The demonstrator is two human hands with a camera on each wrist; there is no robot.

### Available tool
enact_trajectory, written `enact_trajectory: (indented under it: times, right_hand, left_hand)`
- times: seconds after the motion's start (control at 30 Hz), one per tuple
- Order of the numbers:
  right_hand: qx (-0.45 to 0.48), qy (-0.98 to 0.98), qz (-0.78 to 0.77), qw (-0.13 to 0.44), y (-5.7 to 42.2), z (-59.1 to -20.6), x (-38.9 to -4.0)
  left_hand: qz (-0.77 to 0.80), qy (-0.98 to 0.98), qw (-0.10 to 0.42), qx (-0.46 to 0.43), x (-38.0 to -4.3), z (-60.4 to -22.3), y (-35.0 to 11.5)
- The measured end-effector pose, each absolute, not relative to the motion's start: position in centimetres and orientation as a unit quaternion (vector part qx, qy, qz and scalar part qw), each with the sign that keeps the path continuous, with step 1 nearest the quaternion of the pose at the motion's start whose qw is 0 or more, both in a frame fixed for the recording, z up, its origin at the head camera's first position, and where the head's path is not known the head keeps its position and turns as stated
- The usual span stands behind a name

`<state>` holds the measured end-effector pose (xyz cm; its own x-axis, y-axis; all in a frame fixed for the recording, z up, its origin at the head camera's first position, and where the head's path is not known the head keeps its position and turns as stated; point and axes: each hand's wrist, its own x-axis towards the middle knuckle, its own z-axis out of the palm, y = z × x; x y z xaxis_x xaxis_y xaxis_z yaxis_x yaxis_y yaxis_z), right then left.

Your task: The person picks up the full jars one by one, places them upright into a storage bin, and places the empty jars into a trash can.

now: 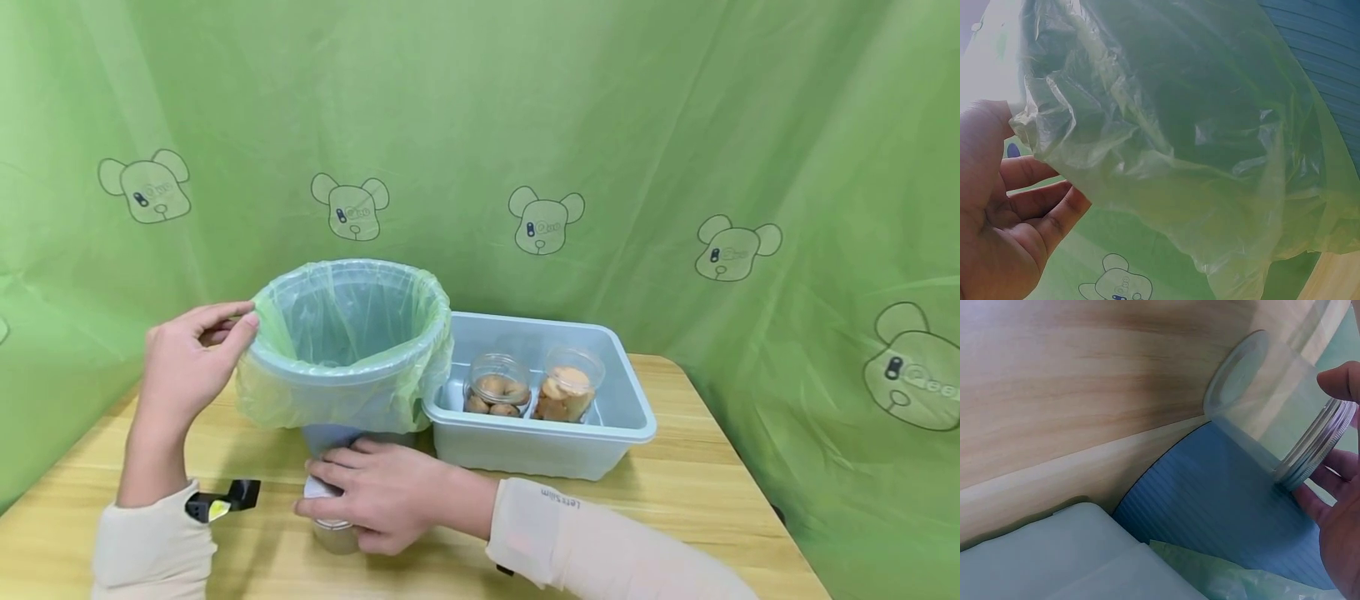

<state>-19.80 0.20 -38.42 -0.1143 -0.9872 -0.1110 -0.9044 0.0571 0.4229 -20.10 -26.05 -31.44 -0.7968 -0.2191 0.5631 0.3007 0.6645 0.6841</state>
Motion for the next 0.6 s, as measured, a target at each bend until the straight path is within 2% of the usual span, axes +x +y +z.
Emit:
enact_trajectory:
  times: [0.23, 0.6]
  right_hand:
    - [0.664, -0.711, -0.193, 0.128, -0.02, -38.36, -19.81]
    - [0.67, -0.715, -0.176, 0.093, 0.01, -38.28, -19.73]
  left_hand:
    - [-0.41, -0.855, 0.318, -0.022, -20.02, -31.34, -26.0]
    - [-0.409, -0.853, 0.324, -0.028, -20.08, -31.37, -25.93]
